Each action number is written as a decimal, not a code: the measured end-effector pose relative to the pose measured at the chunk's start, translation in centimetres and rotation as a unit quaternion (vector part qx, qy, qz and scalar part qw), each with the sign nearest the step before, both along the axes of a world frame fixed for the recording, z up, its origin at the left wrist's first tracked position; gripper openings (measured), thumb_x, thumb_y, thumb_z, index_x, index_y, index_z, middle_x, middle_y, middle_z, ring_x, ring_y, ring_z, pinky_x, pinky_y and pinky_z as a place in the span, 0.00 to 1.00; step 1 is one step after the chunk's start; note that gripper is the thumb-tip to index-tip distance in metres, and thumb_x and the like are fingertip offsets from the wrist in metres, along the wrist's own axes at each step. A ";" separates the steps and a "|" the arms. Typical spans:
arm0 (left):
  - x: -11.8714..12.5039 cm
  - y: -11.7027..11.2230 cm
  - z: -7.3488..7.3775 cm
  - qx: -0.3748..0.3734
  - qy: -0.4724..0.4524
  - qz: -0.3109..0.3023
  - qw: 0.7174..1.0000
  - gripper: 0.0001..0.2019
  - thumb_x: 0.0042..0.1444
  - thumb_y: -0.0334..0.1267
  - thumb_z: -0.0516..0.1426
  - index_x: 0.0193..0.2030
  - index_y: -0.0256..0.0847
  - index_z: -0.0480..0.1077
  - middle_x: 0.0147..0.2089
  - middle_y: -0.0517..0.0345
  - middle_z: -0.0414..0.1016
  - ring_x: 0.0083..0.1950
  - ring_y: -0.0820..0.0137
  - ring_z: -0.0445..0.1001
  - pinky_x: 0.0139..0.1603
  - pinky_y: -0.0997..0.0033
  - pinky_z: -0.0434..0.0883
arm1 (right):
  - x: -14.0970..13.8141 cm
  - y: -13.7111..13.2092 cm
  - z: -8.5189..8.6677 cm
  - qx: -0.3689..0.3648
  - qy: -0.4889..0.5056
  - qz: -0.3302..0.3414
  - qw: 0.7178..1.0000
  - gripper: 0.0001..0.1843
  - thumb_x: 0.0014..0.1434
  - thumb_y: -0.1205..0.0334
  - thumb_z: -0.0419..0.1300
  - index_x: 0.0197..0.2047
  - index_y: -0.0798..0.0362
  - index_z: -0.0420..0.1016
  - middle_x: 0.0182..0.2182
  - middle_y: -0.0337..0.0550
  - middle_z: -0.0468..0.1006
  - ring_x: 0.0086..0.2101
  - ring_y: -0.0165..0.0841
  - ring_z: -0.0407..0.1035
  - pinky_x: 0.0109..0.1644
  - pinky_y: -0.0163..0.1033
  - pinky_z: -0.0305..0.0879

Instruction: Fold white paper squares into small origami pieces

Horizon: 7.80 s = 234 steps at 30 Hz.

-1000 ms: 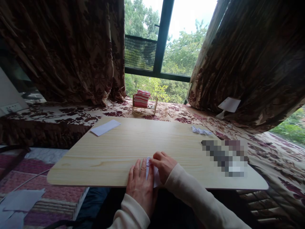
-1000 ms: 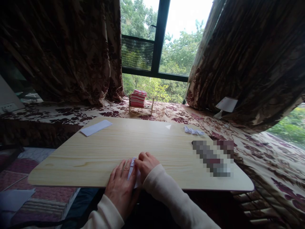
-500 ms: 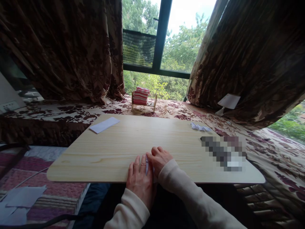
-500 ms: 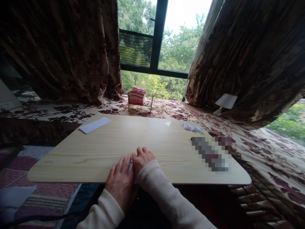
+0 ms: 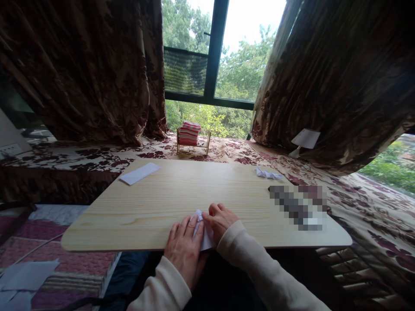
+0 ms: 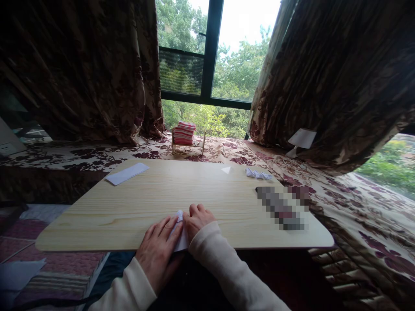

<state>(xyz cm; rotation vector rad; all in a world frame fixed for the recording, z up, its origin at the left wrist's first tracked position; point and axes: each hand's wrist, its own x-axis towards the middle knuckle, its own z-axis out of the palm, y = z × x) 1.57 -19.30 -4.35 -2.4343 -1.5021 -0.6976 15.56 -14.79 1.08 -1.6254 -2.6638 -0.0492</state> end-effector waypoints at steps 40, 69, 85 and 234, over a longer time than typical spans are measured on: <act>-1.6 3.9 3.1 -0.033 0.015 -0.025 0.999 0.14 0.56 0.38 0.47 0.43 0.43 0.70 0.38 0.54 0.69 0.42 0.64 0.63 0.44 0.61 0.60 | -0.1 0.0 -0.1 0.009 -0.035 0.003 0.999 0.16 0.60 0.65 0.45 0.47 0.51 0.70 0.41 0.51 0.70 0.40 0.42 0.62 0.37 0.42 0.62; -3.9 -4.1 1.4 -0.070 -0.247 -0.041 0.966 0.05 0.54 0.35 0.53 0.30 0.40 0.68 0.31 0.58 0.69 0.35 0.71 0.69 0.37 0.74 0.66 | 1.0 -3.8 -0.2 -0.061 0.182 -0.072 0.979 0.09 0.52 0.61 0.57 0.36 0.54 0.71 0.35 0.45 0.73 0.37 0.37 0.65 0.39 0.38 0.60; -2.2 -3.1 3.0 -0.046 -0.277 -0.157 0.947 0.13 0.53 0.27 0.52 0.45 0.40 0.69 0.36 0.53 0.71 0.37 0.72 0.71 0.37 0.77 0.69 | 2.4 -5.3 -1.8 0.026 0.511 0.072 0.856 0.03 0.50 0.70 0.56 0.29 0.54 0.69 0.25 0.39 0.68 0.25 0.27 0.63 0.27 0.32 0.61; 0.2 -4.1 8.4 -0.258 -0.639 0.015 0.724 0.10 0.46 0.42 0.59 0.30 0.39 0.77 0.29 0.57 0.76 0.31 0.70 0.72 0.30 0.79 0.69 | 0.6 -6.4 3.2 -0.031 0.604 0.083 0.792 0.09 0.56 0.63 0.53 0.27 0.57 0.70 0.23 0.40 0.68 0.25 0.28 0.63 0.28 0.33 0.62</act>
